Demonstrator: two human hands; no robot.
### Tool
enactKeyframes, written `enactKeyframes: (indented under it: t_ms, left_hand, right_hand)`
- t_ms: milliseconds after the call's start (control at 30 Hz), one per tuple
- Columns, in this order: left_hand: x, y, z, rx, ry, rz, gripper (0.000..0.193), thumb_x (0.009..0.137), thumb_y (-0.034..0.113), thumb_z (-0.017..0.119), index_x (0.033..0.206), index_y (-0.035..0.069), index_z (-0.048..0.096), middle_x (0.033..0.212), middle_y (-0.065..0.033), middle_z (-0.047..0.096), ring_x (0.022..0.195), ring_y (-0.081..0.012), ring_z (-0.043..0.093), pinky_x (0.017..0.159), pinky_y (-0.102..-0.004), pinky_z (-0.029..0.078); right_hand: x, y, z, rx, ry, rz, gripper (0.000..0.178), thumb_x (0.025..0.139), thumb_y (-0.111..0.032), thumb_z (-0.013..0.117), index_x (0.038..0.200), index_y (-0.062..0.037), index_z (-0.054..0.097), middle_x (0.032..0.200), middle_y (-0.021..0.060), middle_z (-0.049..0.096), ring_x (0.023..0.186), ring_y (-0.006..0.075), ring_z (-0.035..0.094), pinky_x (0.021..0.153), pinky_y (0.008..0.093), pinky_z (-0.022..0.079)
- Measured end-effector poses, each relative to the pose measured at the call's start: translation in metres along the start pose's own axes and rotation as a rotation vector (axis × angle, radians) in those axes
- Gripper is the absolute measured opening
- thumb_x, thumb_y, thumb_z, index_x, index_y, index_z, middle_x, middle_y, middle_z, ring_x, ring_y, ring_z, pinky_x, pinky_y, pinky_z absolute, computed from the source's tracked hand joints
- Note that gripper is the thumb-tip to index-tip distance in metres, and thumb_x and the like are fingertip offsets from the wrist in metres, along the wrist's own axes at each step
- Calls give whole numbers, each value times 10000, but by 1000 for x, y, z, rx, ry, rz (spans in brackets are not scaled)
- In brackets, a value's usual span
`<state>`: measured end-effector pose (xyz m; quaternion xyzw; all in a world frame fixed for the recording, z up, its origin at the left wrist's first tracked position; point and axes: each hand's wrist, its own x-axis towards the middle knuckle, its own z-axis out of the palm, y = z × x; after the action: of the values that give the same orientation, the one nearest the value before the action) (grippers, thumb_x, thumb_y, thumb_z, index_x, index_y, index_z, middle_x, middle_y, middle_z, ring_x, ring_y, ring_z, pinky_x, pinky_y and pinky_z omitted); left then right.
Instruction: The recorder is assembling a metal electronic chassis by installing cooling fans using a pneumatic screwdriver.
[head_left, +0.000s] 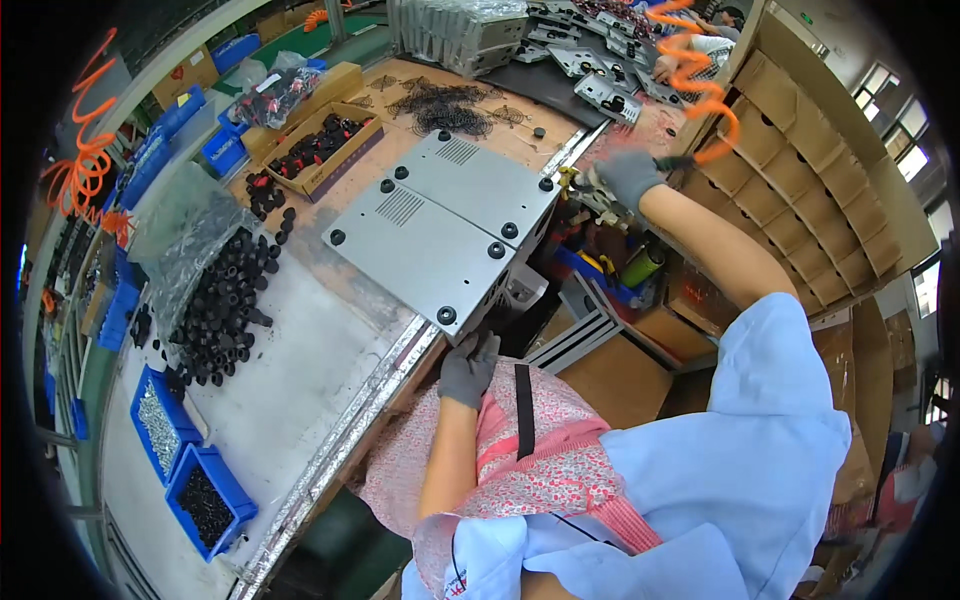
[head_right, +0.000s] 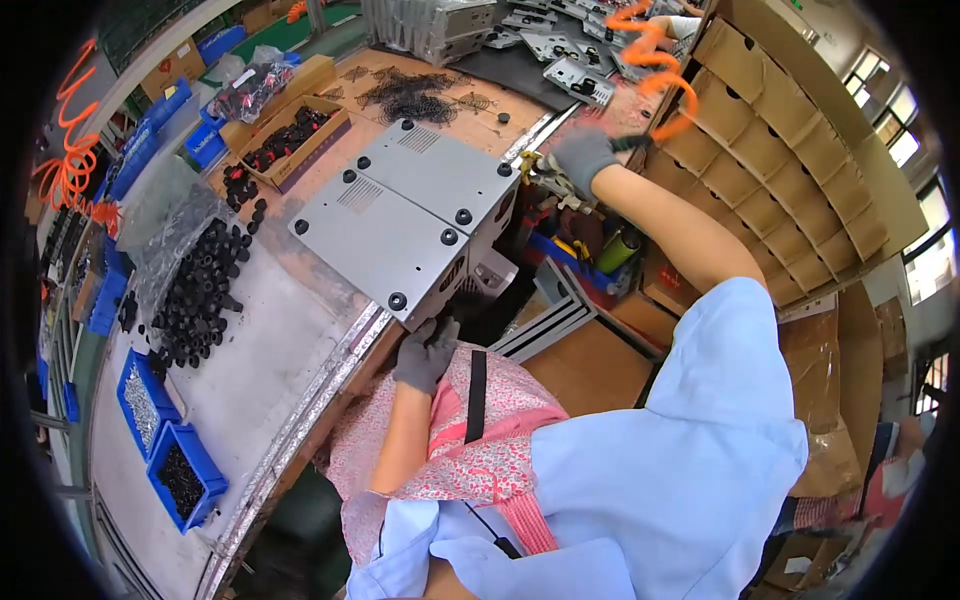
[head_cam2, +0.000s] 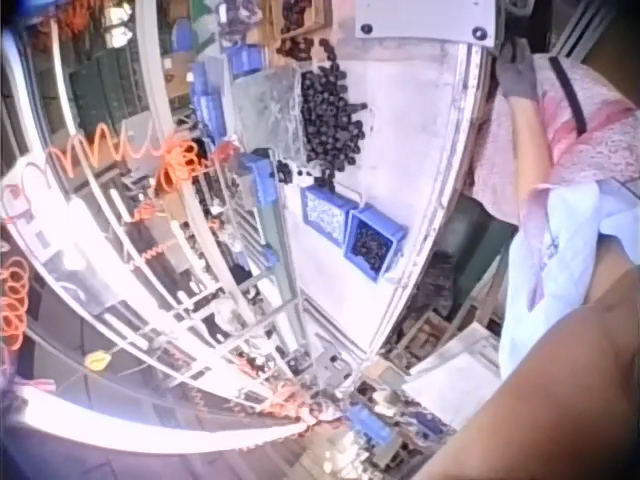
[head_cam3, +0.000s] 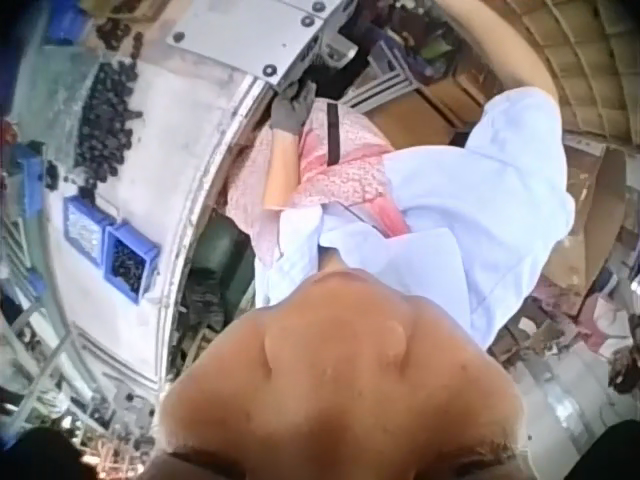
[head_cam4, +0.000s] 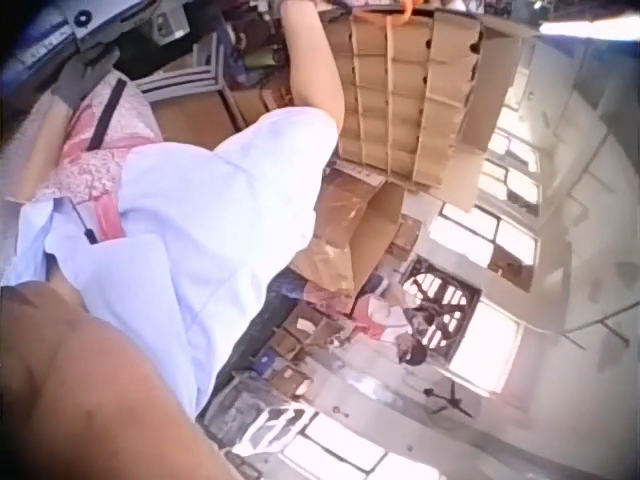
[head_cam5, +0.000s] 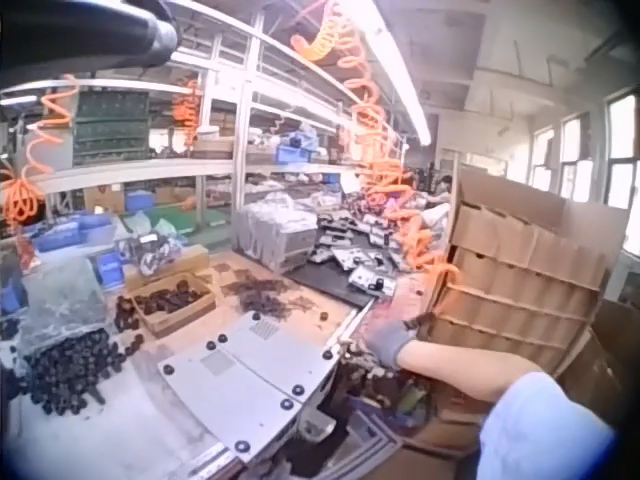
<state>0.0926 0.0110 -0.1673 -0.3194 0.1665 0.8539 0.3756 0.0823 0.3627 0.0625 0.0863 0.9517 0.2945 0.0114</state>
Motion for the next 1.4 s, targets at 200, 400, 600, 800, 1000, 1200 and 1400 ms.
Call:
enactKeyframes:
  t_ms: [200, 400, 600, 800, 1000, 1200, 1400]
  left_hand:
    - [3, 1, -11, 64, -50, 28, 219, 917, 36, 545, 1134, 22, 521, 1183, -147, 555, 1125, -323, 539, 960, -479, 486]
    - [-48, -15, 22, 329, -373, 148, 448, 881, 241, 651, 1264, 83, 478, 1242, -65, 549, 1181, -251, 520, 1012, -421, 450]
    - [-136, 18, 99, 315, -578, 497, 714, 840, 489, 628, 1357, 67, 375, 1298, -80, 501, 1200, -251, 497, 1024, -471, 426]
    - [-195, 94, 116, 230, -475, 853, 448, 892, 205, 618, 1271, 16, 472, 1201, -115, 560, 1108, -228, 553, 946, -357, 462]
    - [-244, 95, 126, 1264, 83, 1260, 321, 815, 133, 690, 1103, 34, 586, 942, -78, 656, 838, -208, 632, 742, -304, 496]
    - [-225, 89, 134, 2485, -54, 1747, 94, 745, 147, 580, 833, 138, 612, 735, -19, 601, 716, -204, 612, 630, -338, 455]
    - [-212, 102, 152, 2442, 99, 1743, 37, 742, 169, 605, 779, 163, 609, 702, -21, 601, 717, -205, 611, 619, -351, 450]
  right_hand:
    - [13, -20, -1, 2, 552, -195, 110, 695, -144, 612, 800, -130, 641, 795, 57, 595, 832, 236, 570, 815, 356, 420]
    - [-19, -76, 25, 843, -43, 108, 470, 918, -478, 480, 871, -43, 653, 873, 199, 626, 835, 348, 620, 750, 437, 493]
    - [-4, -133, 43, 2476, -273, 766, 438, 899, -389, 576, 1174, -51, 541, 973, 78, 605, 844, 208, 601, 697, 324, 493]
    - [1, -144, 55, 2714, -375, 749, 147, 917, -183, 539, 1026, -104, 597, 806, -14, 575, 573, 89, 482, 442, 223, 374]
    - [-20, -150, 2, 2802, -158, 578, 149, 883, -98, 582, 1030, -83, 563, 802, 0, 570, 531, 88, 499, 390, 203, 377]
    - [-18, -170, -74, 1800, 348, -56, 172, 833, -133, 662, 941, -27, 580, 807, 42, 617, 628, 166, 628, 552, 295, 506]
    - [-10, -217, -77, 635, 385, -495, 86, 771, -150, 562, 814, -117, 628, 750, 95, 651, 691, 283, 658, 603, 411, 525]
